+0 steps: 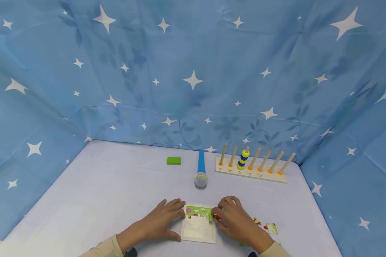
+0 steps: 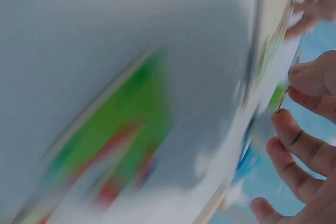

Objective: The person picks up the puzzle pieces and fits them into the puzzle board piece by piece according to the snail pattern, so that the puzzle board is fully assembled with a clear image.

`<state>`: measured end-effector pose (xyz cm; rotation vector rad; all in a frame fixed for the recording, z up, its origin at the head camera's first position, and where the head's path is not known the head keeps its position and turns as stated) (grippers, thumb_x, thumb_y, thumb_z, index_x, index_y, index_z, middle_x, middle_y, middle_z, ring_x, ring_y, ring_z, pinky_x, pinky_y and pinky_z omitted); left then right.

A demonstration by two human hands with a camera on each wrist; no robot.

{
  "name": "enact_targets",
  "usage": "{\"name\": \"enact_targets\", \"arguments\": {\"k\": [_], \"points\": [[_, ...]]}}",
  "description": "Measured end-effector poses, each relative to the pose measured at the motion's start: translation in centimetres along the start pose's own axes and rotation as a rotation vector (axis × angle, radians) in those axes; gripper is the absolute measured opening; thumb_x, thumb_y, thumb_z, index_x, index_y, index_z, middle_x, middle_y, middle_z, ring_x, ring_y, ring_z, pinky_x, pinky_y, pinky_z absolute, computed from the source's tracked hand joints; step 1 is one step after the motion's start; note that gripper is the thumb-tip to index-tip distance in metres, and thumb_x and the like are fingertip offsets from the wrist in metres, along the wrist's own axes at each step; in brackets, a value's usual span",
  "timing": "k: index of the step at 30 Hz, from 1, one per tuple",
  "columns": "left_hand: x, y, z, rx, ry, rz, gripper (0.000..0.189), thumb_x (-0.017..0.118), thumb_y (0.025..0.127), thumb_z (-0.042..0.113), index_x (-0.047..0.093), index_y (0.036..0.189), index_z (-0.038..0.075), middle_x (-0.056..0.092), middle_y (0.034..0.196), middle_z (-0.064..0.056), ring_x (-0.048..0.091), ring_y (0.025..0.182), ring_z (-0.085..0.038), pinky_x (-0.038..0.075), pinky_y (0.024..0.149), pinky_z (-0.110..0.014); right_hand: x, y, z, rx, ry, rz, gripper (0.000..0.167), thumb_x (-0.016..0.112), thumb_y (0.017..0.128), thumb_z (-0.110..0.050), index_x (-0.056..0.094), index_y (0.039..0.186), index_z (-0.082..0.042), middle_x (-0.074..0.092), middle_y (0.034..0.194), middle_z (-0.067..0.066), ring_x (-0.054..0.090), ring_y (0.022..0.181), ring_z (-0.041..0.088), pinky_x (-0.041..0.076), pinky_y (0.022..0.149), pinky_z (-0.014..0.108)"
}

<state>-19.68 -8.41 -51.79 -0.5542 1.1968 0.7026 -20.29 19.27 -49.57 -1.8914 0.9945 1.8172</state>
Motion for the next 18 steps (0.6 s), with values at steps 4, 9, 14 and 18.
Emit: {"name": "enact_targets", "arguments": {"k": [4,9,14,18], "points": [[0.0,0.1,0.0,-0.001,0.011,-0.004,0.065,0.083,0.076,0.058,0.063,0.127,0.024,0.048,0.155,-0.006,0.039,0.146,-0.028,0.038,0.108,-0.066,1.0,2.3,-2.3,-0.073,-0.013,-0.020,0.023,0.082,0.083,-0.020,0.072,0.104,-0.020,0.062,0.099,-0.006,0.056,0.103,0.020,0.046,0.096,0.056],[0.0,0.1,0.1,-0.001,0.019,-0.009,0.065,0.082,0.076,0.059,0.063,0.127,0.024,0.048,0.156,-0.005,0.039,0.147,-0.027,0.038,0.108,-0.066,1.8,4.5,-4.4,-0.128,-0.053,-0.060,0.021,0.080,0.085,-0.020,0.072,0.104,-0.018,0.065,0.100,-0.003,0.058,0.106,0.020,0.046,0.098,0.054],[-0.1,0.0,0.1,0.008,0.028,-0.002,0.070,0.080,0.077,0.060,0.063,0.132,0.021,0.047,0.156,-0.006,0.039,0.146,-0.028,0.038,0.108,-0.066,2.4,5.3,-5.2,-0.131,-0.078,-0.093,0.021,0.080,0.086,-0.022,0.073,0.104,-0.018,0.067,0.101,-0.003,0.058,0.107,0.020,0.046,0.099,0.053],[-0.1,0.0,0.0,0.010,0.037,0.000,0.069,0.079,0.077,0.061,0.063,0.132,0.022,0.047,0.156,-0.006,0.039,0.146,-0.028,0.039,0.107,-0.066,2.8,5.4,-5.4,-0.137,-0.105,-0.076,0.017,0.080,0.087,-0.024,0.071,0.100,-0.018,0.066,0.099,-0.002,0.058,0.105,0.020,0.047,0.098,0.052]]}}
Point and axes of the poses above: each hand's wrist, its own y-axis towards the middle knuckle, its own x-axis out of the palm, z = x × y, the point moved 2 cm from there along y, towards the middle knuckle
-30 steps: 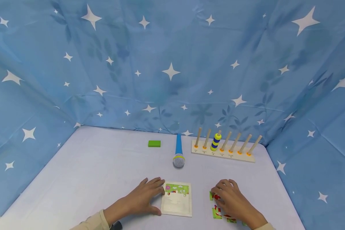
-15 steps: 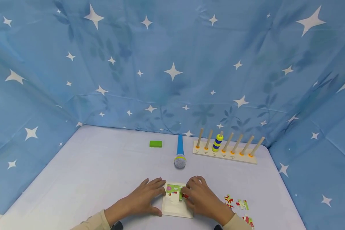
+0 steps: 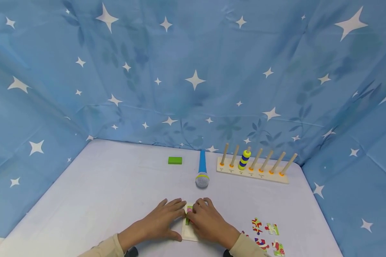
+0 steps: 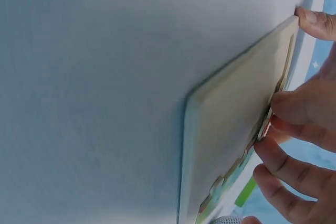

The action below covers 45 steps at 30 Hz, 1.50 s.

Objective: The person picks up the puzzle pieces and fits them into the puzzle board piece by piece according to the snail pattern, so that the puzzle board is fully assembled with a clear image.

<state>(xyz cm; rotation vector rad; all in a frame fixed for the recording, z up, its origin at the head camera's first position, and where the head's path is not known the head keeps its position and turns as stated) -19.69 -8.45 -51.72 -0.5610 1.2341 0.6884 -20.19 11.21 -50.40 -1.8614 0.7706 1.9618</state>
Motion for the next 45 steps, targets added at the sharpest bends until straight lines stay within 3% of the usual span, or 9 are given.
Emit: {"name": "enact_targets", "arguments": {"k": [10,16,22,26,30,39,45], "points": [[-0.1,-0.1,0.0,-0.007,-0.001,-0.005,0.067,0.081,0.077,0.060,0.063,0.131,0.024,0.048,0.155,-0.006,0.040,0.146,-0.027,0.039,0.108,-0.066,0.5,-0.1,-0.3,0.006,-0.031,0.015,0.019,0.081,0.087,-0.026,0.073,0.102,-0.017,0.067,0.101,-0.001,0.059,0.104,0.020,0.049,0.095,0.052],[0.0,0.0,0.0,-0.002,-0.014,0.005,0.065,0.081,0.077,0.059,0.063,0.128,0.024,0.049,0.155,-0.006,0.041,0.146,-0.028,0.039,0.106,-0.067,-0.7,-0.1,-0.4,0.021,-0.009,-0.037,0.018,0.079,0.089,-0.026,0.076,0.105,-0.019,0.066,0.102,-0.003,0.058,0.107,0.021,0.047,0.096,0.056],[0.0,0.1,0.2,-0.021,-0.012,-0.014,0.064,0.082,0.076,0.059,0.064,0.127,0.024,0.049,0.155,-0.005,0.040,0.146,-0.027,0.039,0.108,-0.066,-2.2,-1.0,1.1,0.123,0.087,0.018,0.024,0.079,0.089,-0.018,0.075,0.113,-0.018,0.066,0.104,-0.002,0.059,0.107,0.022,0.047,0.097,0.056],[-0.1,0.2,0.3,-0.034,-0.012,-0.023,0.064,0.084,0.075,0.058,0.064,0.126,0.025,0.048,0.155,-0.004,0.039,0.146,-0.026,0.038,0.109,-0.065,-3.4,-2.6,3.3,0.225,0.096,0.083,0.023,0.081,0.086,-0.014,0.076,0.108,-0.015,0.067,0.105,0.000,0.060,0.107,0.024,0.046,0.097,0.057],[-0.1,0.2,0.4,-0.040,-0.029,-0.032,0.063,0.084,0.075,0.057,0.064,0.125,0.025,0.048,0.155,-0.003,0.038,0.147,-0.026,0.036,0.110,-0.065,-4.0,-5.0,5.5,0.290,0.071,0.095,0.027,0.085,0.081,-0.010,0.077,0.107,-0.014,0.068,0.108,0.001,0.060,0.109,0.026,0.046,0.096,0.058],[0.1,0.2,0.3,-0.041,-0.030,-0.031,0.061,0.084,0.075,0.057,0.063,0.123,0.026,0.047,0.156,-0.003,0.038,0.147,-0.026,0.036,0.110,-0.065,-3.7,-10.8,9.1,0.443,0.100,-0.073,0.028,0.085,0.079,-0.009,0.076,0.103,-0.019,0.069,0.109,-0.002,0.058,0.114,0.030,0.044,0.095,0.064],[0.0,0.2,0.2,-0.039,-0.020,-0.027,0.062,0.085,0.075,0.057,0.063,0.124,0.025,0.047,0.156,-0.003,0.038,0.147,-0.026,0.036,0.110,-0.065,-3.2,-13.8,10.3,0.490,0.137,-0.171,0.024,0.085,0.080,-0.016,0.075,0.100,-0.024,0.067,0.106,-0.008,0.058,0.111,0.027,0.044,0.093,0.064]]}}
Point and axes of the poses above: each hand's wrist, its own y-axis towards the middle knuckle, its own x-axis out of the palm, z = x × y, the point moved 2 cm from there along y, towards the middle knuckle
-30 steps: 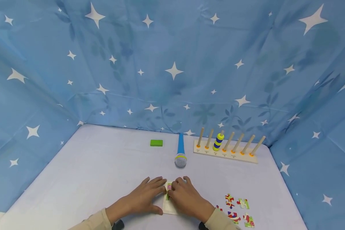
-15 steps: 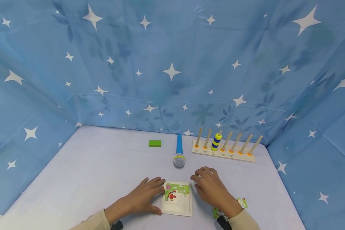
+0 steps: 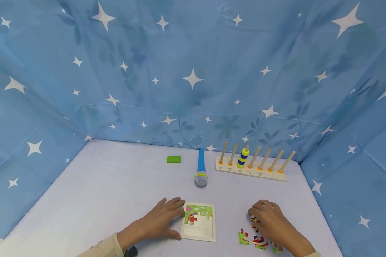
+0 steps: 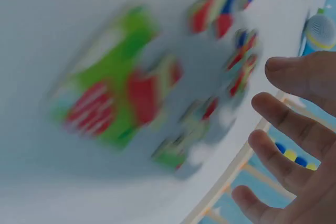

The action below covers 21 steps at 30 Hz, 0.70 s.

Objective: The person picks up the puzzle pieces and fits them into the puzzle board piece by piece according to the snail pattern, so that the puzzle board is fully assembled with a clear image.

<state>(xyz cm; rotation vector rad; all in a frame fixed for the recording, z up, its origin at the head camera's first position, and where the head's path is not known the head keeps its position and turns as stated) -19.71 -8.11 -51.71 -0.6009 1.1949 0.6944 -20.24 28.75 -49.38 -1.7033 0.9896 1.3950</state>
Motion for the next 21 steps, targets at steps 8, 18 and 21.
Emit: {"name": "enact_targets", "arguments": {"k": [8,18,21], "points": [[-0.2,0.0,-0.1,-0.013,-0.019,-0.012,0.064,0.085,0.074,0.057,0.063,0.125,0.024,0.047,0.156,-0.004,0.037,0.148,-0.027,0.034,0.111,-0.066,0.7,-1.3,1.4,-0.007,0.041,0.004,0.032,0.086,0.078,-0.015,0.072,0.103,-0.029,0.063,0.108,-0.012,0.057,0.111,0.027,0.043,0.093,0.065],[-0.2,0.0,0.1,-0.007,-0.032,-0.013,0.064,0.084,0.075,0.056,0.064,0.125,0.023,0.047,0.156,-0.005,0.037,0.148,-0.027,0.034,0.111,-0.066,1.2,-1.3,1.4,-0.081,-0.024,0.053,0.033,0.088,0.077,-0.016,0.074,0.104,-0.027,0.065,0.102,-0.013,0.059,0.105,0.026,0.046,0.089,0.063],[-0.2,0.0,0.1,-0.005,-0.033,-0.007,0.063,0.085,0.075,0.056,0.064,0.125,0.023,0.047,0.156,-0.005,0.037,0.148,-0.027,0.035,0.110,-0.066,1.3,-1.1,1.5,-0.101,-0.033,0.046,0.033,0.088,0.077,-0.017,0.075,0.106,-0.026,0.066,0.101,-0.012,0.060,0.103,0.026,0.046,0.089,0.063]]}}
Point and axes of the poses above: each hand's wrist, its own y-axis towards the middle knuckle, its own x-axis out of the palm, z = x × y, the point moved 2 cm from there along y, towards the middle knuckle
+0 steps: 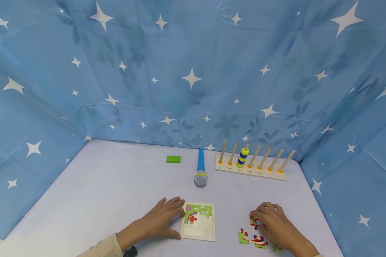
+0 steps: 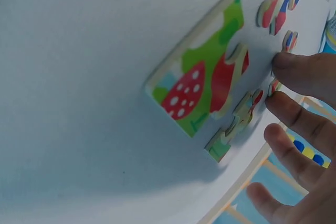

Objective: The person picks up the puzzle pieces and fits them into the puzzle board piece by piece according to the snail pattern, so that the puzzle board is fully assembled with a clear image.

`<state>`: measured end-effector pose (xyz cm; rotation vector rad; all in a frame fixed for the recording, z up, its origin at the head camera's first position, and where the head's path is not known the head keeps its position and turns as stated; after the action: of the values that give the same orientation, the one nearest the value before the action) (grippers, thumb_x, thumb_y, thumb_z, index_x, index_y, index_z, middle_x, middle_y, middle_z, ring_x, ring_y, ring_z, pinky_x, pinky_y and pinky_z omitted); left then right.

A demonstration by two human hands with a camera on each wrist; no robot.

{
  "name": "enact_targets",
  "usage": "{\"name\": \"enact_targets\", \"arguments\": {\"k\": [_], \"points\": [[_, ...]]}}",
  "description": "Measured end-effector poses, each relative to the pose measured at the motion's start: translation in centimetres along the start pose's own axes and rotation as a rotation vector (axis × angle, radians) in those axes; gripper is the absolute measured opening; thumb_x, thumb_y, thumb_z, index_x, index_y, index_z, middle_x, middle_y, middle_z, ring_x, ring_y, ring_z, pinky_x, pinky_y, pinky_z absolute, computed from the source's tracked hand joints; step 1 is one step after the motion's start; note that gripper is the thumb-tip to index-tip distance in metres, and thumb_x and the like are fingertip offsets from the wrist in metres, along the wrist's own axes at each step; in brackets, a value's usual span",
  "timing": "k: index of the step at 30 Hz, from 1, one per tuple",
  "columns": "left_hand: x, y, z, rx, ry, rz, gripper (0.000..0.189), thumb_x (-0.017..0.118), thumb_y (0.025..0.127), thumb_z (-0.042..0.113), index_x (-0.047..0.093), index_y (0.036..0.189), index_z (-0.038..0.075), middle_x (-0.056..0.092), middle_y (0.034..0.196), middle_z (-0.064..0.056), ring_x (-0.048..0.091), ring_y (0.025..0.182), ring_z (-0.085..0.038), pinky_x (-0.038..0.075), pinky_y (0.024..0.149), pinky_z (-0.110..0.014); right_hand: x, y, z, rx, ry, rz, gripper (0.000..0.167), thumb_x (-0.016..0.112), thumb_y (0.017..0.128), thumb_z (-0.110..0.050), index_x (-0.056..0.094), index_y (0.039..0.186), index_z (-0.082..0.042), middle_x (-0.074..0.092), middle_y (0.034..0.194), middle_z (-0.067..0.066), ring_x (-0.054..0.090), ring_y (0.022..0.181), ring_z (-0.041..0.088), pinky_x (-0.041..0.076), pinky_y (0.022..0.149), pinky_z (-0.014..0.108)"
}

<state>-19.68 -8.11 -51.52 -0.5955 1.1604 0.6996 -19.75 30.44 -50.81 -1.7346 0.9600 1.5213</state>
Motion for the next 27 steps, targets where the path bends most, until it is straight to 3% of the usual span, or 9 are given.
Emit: {"name": "enact_targets", "arguments": {"k": [5,12,20,27], "points": [[-0.1,-0.1,0.0,0.001,-0.001,0.001,0.063,0.085,0.075,0.056,0.064,0.124,0.023,0.047,0.156,-0.004,0.037,0.148,-0.027,0.035,0.111,-0.066,0.0,0.3,-0.1,-0.007,0.008,-0.006,0.035,0.087,0.077,-0.016,0.075,0.110,-0.021,0.065,0.100,-0.012,0.058,0.101,0.024,0.046,0.090,0.062],[-0.1,-0.1,0.0,-0.001,-0.012,-0.004,0.061,0.085,0.075,0.055,0.063,0.124,0.025,0.046,0.157,-0.004,0.037,0.148,-0.026,0.034,0.111,-0.066,-0.4,1.2,-1.3,-0.044,-0.017,0.047,0.038,0.086,0.077,-0.017,0.074,0.113,-0.021,0.061,0.100,-0.012,0.055,0.100,0.021,0.046,0.089,0.059],[0.1,0.0,0.0,-0.002,0.008,0.002,0.062,0.085,0.075,0.056,0.063,0.124,0.025,0.046,0.157,-0.004,0.037,0.148,-0.026,0.034,0.111,-0.066,-1.0,5.0,-6.7,-0.269,-0.040,0.189,0.040,0.086,0.077,-0.015,0.071,0.113,-0.023,0.058,0.096,-0.009,0.056,0.100,0.022,0.046,0.089,0.055],[0.1,0.0,-0.1,0.012,0.015,0.008,0.064,0.084,0.075,0.057,0.064,0.126,0.025,0.047,0.156,-0.004,0.038,0.147,-0.026,0.036,0.110,-0.066,0.2,8.0,-11.4,-0.353,-0.048,0.137,0.033,0.081,0.083,-0.019,0.069,0.114,-0.022,0.061,0.101,-0.006,0.056,0.106,0.020,0.047,0.097,0.054]]}}
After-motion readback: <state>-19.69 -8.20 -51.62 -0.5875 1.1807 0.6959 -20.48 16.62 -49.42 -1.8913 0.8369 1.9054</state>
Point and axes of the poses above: each hand's wrist, its own y-axis towards the middle knuckle, its own x-axis out of the palm, z = x × y, the point moved 2 cm from there along y, towards the middle knuckle
